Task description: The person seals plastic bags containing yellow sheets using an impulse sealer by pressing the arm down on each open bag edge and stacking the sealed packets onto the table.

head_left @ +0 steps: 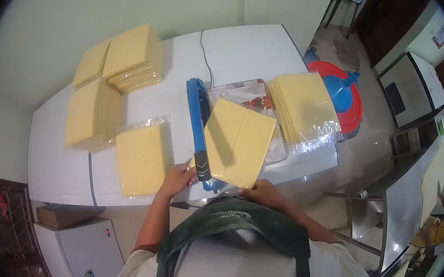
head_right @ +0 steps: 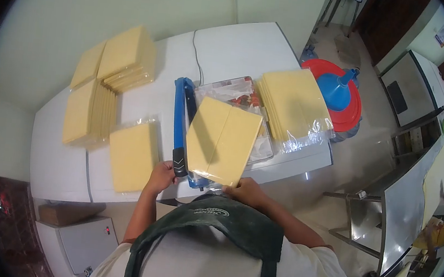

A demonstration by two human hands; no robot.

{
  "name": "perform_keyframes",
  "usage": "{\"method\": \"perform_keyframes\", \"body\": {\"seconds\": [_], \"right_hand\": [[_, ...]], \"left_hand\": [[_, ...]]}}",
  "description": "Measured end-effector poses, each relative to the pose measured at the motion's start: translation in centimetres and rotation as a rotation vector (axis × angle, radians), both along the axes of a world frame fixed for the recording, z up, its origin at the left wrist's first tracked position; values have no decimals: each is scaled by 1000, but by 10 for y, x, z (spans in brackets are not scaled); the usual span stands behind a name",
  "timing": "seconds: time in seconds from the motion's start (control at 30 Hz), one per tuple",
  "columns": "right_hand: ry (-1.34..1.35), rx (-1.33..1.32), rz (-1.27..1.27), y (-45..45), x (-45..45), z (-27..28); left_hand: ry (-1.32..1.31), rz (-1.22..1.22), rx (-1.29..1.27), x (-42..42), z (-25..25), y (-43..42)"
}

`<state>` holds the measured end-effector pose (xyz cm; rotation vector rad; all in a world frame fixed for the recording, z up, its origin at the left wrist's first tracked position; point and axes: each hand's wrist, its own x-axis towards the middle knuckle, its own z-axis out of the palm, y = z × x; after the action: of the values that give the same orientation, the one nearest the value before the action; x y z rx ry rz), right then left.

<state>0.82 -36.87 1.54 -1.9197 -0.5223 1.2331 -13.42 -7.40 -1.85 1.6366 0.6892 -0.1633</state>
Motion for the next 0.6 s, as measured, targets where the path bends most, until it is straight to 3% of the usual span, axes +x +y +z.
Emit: {"method": "perform_keyframes", "body": {"seconds": [0.07,0.17,0.23,0.33,0.4,0.53,0.6], "right_hand": [[-1,0,-7,-1,4,-5],[245,209,-216,-2,30,1],[-44,115,-364,-1,44,8],[-177,83,-232,-21,29,-3],[-93,50,-299,-21,9,-4],[-208,-109,-22,-16,0,10],[-436,39,389,-5,4,11]], "left_hand": [[17,8,-52,2,6,0],[63,4,-13,22,19,-11],[-81,105,43,32,23,-23],[93,12,10,14,28,-29],[68,74,-79,0,13,-30],[33,37,-123,-2,9,-13],[8,-24,241,16,18,1]]}}
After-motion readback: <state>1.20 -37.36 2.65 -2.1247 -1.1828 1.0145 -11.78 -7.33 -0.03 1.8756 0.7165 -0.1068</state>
